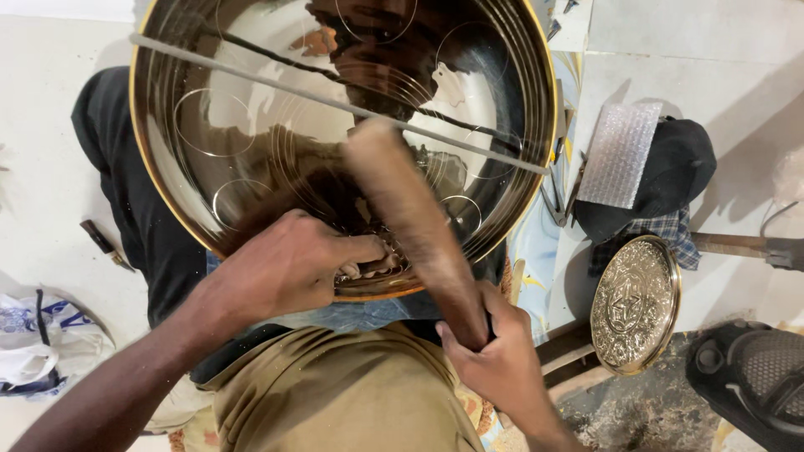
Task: The person sits on the floor and repeatedly strikes a large circular metal plate with a wooden mallet. They hold a small metal object against the plate's surface while hammering, likely to create or refine a pattern. The plate is positioned on a cloth on the floor, and other tools and plates are visible nearby.
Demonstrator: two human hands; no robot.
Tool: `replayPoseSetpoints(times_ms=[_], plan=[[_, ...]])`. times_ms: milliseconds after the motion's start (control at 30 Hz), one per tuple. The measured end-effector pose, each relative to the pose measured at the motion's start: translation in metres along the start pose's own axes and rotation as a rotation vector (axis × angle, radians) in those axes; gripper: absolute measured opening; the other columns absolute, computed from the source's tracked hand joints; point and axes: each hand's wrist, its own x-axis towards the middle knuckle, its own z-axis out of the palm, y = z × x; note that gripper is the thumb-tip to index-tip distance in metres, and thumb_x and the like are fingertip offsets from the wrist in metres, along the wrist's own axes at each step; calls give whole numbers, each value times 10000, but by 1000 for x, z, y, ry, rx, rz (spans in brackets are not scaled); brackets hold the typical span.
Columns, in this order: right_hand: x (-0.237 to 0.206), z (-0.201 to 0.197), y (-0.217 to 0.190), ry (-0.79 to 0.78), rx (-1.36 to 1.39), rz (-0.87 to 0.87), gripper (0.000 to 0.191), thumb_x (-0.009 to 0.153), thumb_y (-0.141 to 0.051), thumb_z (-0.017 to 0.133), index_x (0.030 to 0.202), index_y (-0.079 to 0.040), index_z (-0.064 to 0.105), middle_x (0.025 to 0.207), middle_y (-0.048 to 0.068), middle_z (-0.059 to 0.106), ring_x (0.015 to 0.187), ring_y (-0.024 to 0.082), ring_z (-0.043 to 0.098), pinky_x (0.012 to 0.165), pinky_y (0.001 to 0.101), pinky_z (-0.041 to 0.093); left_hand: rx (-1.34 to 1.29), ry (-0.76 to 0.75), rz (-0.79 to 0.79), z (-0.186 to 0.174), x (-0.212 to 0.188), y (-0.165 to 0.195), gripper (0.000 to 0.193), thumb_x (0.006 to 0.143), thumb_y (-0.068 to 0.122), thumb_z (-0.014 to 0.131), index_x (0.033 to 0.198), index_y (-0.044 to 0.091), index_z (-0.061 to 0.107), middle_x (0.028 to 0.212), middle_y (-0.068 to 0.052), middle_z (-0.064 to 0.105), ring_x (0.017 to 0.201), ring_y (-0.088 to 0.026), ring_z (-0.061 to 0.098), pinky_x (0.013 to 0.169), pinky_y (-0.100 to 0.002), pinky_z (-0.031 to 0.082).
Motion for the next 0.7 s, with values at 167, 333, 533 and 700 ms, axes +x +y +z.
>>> replayPoseSetpoints(times_ms=[167, 333, 533, 700], plan=[[-8, 8, -1, 129, 180, -98, 271, 755, -67, 763, 994, -10, 647, 691, 116, 722, 611, 174, 670, 570, 324, 552, -29, 57, 104, -3, 0, -1, 570, 614, -33, 646, 1151, 136, 732, 803, -164, 745, 669, -356, 709, 648, -472, 552], [-5, 10, -8, 132, 249, 21, 270, 756, -48, 796, 979, 18, 659, 696, 116, 677, 593, 108, 640, 512, 344, 519, -110, 24, 78, -5, -3, 0, 468, 665, 9, 691, 1109, 140, 763, 798, -134, 777, 645, -347, 705, 614, -462, 548], [-10, 22, -1, 57, 52, -68, 317, 716, 2, 817, 967, 17, 623, 644, 36, 638, 613, 53, 544, 539, 287, 495, -132, 387, 159, -1, -12, 3, 462, 614, -53, 673, 1061, 32, 750, 870, -143, 779, 756, -270, 763, 693, -370, 601], [-11, 45, 6, 88, 469, -21, 298, 742, 42, 826, 985, -7, 661, 723, -17, 626, 648, 51, 566, 588, 234, 493, -765, 772, 102, 28, -21, 19, 250, 857, -116, 691, 1086, -19, 667, 941, -104, 759, 866, -149, 767, 816, -277, 642]])
